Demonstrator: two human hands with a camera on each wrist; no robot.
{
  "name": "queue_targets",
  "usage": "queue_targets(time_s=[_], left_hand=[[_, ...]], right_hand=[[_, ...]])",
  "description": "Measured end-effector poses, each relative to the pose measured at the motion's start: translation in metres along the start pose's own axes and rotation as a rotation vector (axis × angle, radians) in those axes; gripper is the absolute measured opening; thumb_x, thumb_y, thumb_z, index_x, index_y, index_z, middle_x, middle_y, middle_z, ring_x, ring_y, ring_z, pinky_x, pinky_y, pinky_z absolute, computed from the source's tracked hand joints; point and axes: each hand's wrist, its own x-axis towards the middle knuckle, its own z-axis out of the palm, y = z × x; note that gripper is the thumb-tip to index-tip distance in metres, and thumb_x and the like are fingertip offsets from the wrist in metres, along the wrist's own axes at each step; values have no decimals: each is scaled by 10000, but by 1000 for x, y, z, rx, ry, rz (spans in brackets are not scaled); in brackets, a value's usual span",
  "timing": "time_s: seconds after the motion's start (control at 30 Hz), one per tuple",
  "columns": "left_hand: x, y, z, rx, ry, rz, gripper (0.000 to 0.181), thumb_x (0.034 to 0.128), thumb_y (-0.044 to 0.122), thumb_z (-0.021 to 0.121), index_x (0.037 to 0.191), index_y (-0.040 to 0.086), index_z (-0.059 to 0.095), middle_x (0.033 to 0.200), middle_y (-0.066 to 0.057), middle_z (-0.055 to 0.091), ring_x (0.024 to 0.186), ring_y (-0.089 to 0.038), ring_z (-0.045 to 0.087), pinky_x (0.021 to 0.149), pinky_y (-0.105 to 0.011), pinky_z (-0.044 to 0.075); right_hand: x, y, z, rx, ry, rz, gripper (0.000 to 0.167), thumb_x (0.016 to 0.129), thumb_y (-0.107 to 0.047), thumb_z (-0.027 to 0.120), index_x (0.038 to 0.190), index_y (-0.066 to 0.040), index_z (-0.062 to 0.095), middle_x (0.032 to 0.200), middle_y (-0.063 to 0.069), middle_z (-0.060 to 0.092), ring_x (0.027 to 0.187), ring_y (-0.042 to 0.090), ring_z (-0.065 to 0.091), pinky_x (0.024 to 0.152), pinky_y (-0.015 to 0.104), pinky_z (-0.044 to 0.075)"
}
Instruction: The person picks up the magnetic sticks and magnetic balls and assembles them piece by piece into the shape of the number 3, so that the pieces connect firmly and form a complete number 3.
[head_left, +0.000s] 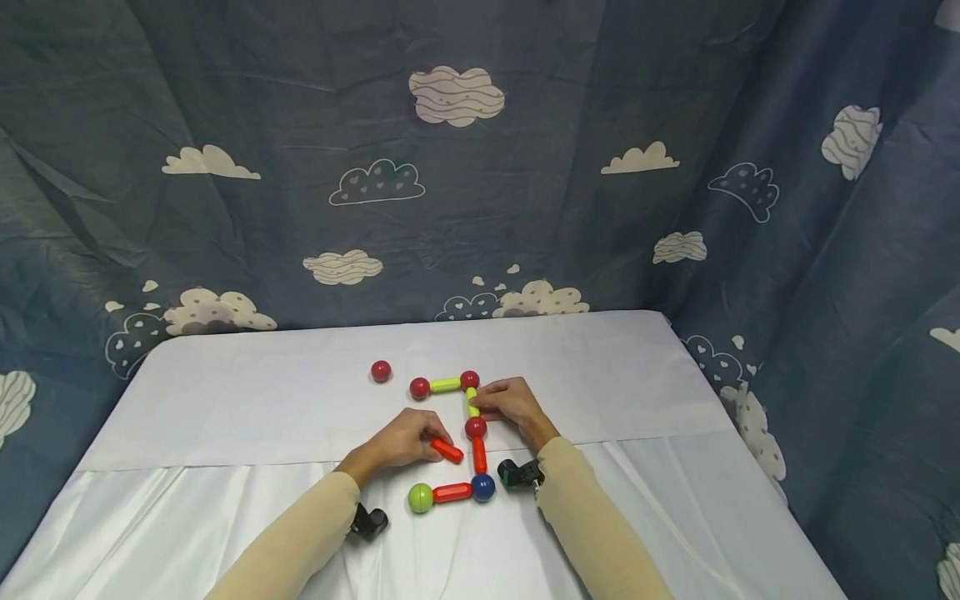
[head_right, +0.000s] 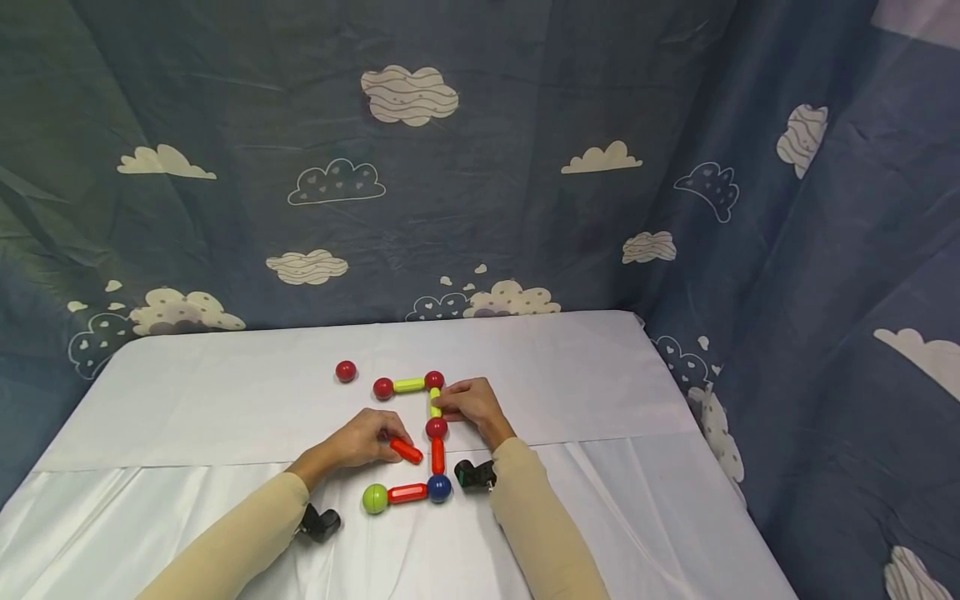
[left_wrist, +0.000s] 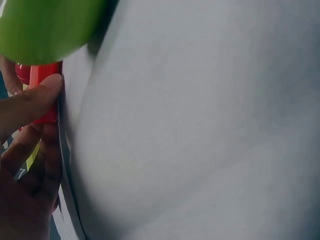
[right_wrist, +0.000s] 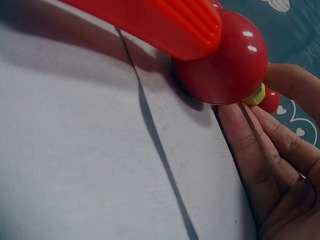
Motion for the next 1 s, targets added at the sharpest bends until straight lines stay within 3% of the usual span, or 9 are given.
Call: queue_targets(time_s=[0.3, 0.53, 1.0], left_hand=[[-5, 1, -3, -25, 20, -44, 210, 776, 119, 798, 978, 105, 742, 906, 40, 660, 797, -114, 528, 725, -247, 460], [-10, -1, -2, -51, 78, -80, 202, 800, 129, 781, 994, 95, 735, 874, 47, 663, 764, -111, 533, 702, -243, 462], [-5, -3, 0, -108, 162, -166, 190, 824, 180, 761, 998, 112, 727, 835, 58, 627, 749, -120, 504, 670, -237, 430]], right_hand=[[0, -1, -1, -9, 3, 9, 286, 794, -133, 795, 1023, 12, 706, 902, 108, 716, 732, 167, 688, 639, 269, 555], [0, -2, -1, -14, -4, -7, 283, 795, -134, 793, 1021, 13, 707, 894, 99, 713, 721, 159, 681, 644, 271, 555], [3, -1, 0, -31, 13, -23, 303, 780, -138, 804, 1016, 21, 701, 904, 108, 700, 691, 159, 677, 640, 269, 555]])
